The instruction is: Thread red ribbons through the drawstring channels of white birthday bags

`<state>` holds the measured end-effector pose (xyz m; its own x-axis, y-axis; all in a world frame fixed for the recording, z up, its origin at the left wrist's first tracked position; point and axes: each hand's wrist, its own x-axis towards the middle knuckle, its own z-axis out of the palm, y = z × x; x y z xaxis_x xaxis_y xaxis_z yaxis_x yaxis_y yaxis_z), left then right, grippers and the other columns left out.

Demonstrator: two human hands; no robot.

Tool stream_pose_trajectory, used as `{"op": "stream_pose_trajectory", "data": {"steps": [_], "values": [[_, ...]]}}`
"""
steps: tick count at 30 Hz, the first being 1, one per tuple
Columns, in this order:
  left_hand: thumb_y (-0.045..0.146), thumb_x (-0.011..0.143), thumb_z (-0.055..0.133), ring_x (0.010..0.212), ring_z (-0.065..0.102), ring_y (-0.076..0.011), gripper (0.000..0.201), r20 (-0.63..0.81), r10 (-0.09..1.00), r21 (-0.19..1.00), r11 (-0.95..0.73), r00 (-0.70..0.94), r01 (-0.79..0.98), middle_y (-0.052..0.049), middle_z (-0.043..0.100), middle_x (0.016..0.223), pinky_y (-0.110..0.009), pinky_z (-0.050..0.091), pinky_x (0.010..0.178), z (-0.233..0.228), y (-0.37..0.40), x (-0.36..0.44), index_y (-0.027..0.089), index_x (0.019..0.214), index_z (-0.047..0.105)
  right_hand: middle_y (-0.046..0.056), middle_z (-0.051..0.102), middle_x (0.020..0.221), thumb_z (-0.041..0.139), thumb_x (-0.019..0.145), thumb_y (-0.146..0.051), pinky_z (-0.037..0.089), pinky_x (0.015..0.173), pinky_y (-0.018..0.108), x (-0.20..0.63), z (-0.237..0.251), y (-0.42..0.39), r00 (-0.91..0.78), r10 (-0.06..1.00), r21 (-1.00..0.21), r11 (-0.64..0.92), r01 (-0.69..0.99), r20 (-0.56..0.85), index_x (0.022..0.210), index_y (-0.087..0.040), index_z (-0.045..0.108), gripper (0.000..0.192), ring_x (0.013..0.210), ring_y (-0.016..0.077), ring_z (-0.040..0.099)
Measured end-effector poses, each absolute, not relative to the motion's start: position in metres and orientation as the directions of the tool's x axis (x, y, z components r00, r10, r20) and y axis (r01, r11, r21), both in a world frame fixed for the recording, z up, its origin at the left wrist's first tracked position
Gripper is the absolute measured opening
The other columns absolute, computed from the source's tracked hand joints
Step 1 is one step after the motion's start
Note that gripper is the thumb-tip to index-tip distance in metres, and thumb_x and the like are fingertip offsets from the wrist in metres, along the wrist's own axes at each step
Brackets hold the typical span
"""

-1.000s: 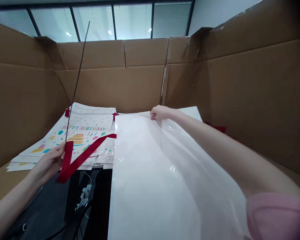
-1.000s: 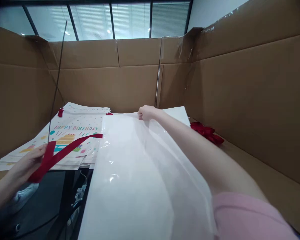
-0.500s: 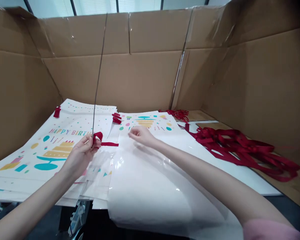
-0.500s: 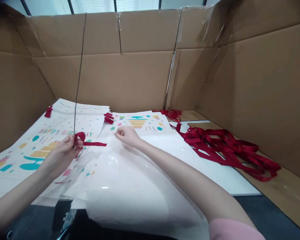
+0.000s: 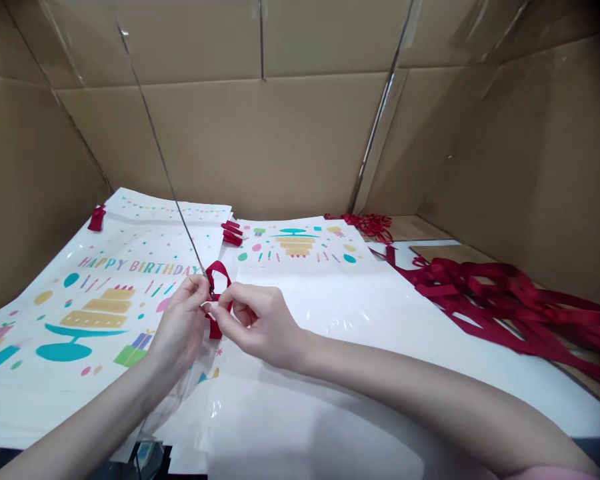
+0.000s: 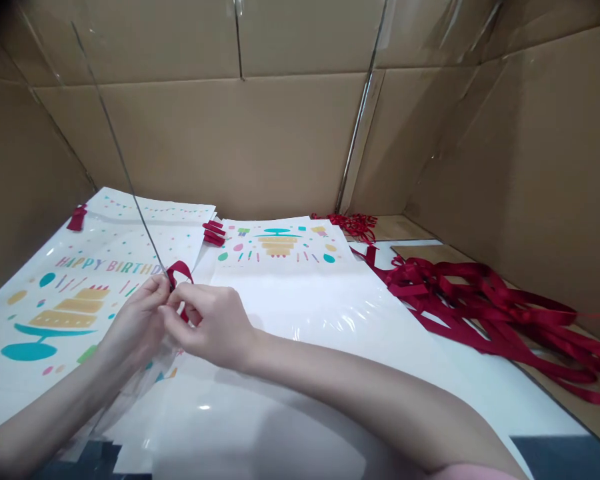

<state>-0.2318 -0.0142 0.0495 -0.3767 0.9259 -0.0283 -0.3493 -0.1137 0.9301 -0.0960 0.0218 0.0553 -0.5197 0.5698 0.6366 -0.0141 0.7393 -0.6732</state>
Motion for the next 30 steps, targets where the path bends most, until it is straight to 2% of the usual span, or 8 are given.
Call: {"op": "stream_pose_trajectory", "data": {"steps": [3,7,13,17,21,24,27,30], "values": [[0.035,0.074,0.07,0.052,0.043,-0.0074,0.027,-0.029,0.915,0.942,-0.109,-0.401,-0.317,0.006,0.043,0.062,-0.017,0.037,0.047,0.048,-0.015,-0.23,0.019,0.073,0.049,-0.007,0.04,0.05,0.053,0.08,-0.021,0.028,0.052,0.019,-0.097,0.055,0.019,-0.588,0.591,-0.688,0.721,0.08,0.552,0.072,-0.017,0.054,0.009,0.047,0.0053,0.035],[0.023,0.068,0.071,0.057,0.045,-0.0075,0.027,-0.01,0.922,0.935,-0.129,-0.387,-0.331,0.006,0.045,0.065,-0.016,0.04,0.05,0.048,-0.019,-0.224,0.019,0.069,0.045,-0.005,0.047,0.053,0.054,0.086,-0.035,0.024,0.052,0.02,-0.101,0.049,0.028,-0.626,0.671,-0.726,0.647,0.234,0.397,0.07,-0.017,0.053,0.024,0.05,0.006,0.037],[0.023,0.067,0.072,0.054,0.045,-0.0091,0.026,-0.063,0.949,0.901,-0.078,-0.309,-0.426,0.006,0.045,0.062,-0.018,0.039,0.046,0.042,-0.028,-0.217,0.02,0.07,0.046,-0.005,0.045,0.052,0.047,0.091,-0.035,0.026,0.05,0.019,-0.107,0.043,0.032,-0.655,0.69,-0.875,0.475,0.09,0.307,0.06,-0.016,0.043,0.037,0.05,0.0062,0.038],[0.03,0.075,0.068,0.057,0.048,-0.0096,0.02,0.009,0.958,0.904,-0.13,-0.286,-0.408,0.003,0.05,0.063,-0.02,0.043,0.055,0.04,-0.022,-0.23,0.018,0.068,0.053,-0.006,0.042,0.048,0.044,0.091,-0.03,0.031,0.049,0.018,-0.101,0.051,0.032,-0.725,0.641,-0.941,0.338,-0.026,0.25,0.063,-0.016,0.047,0.031,0.046,0.0062,0.04],[0.032,0.083,0.055,0.079,0.058,-0.0163,0.019,0.128,0.956,0.939,-0.203,-0.265,-0.278,-0.005,0.064,0.087,-0.023,0.048,0.067,0.047,0.0,-0.258,0.017,0.087,0.068,-0.007,0.04,0.045,0.044,0.09,-0.028,0.03,0.043,0.018,-0.088,0.064,0.043,-0.869,0.486,-0.955,0.292,0.053,0.1,0.065,-0.016,0.049,0.029,0.039,0.0054,0.038],[0.033,0.081,0.056,0.092,0.06,-0.0234,0.025,0.135,0.991,0.982,-0.133,0.008,-0.134,-0.011,0.066,0.102,-0.029,0.049,0.075,0.057,0.014,-0.273,0.016,0.091,0.072,-0.007,0.04,0.045,0.047,0.089,-0.029,0.031,0.042,0.017,-0.079,0.07,0.054,-0.934,0.355,-0.941,0.322,0.099,0.024,0.065,-0.015,0.051,0.028,0.039,0.0051,0.04],[0.034,0.076,0.064,0.08,0.064,-0.0261,0.022,0.005,0.951,0.998,-0.026,0.309,0.063,-0.013,0.069,0.089,-0.034,0.05,0.071,0.067,0.021,-0.28,0.015,0.08,0.073,-0.007,0.041,0.047,0.047,0.089,-0.027,0.032,0.043,0.016,-0.074,0.073,0.061,-0.965,0.26,-0.935,0.345,0.083,0.01,0.067,-0.014,0.052,0.026,0.039,0.004,0.04],[0.037,0.073,0.068,0.069,0.063,-0.0252,0.02,-0.042,0.891,0.99,-0.023,0.452,0.136,-0.012,0.066,0.074,-0.035,0.05,0.066,0.073,0.025,-0.287,0.017,0.073,0.071,-0.007,0.042,0.049,0.046,0.089,-0.026,0.032,0.042,0.016,-0.072,0.073,0.065,-0.979,0.205,-0.937,0.34,0.075,-0.004,0.067,-0.014,0.051,0.025,0.039,0.003,0.04]]}}
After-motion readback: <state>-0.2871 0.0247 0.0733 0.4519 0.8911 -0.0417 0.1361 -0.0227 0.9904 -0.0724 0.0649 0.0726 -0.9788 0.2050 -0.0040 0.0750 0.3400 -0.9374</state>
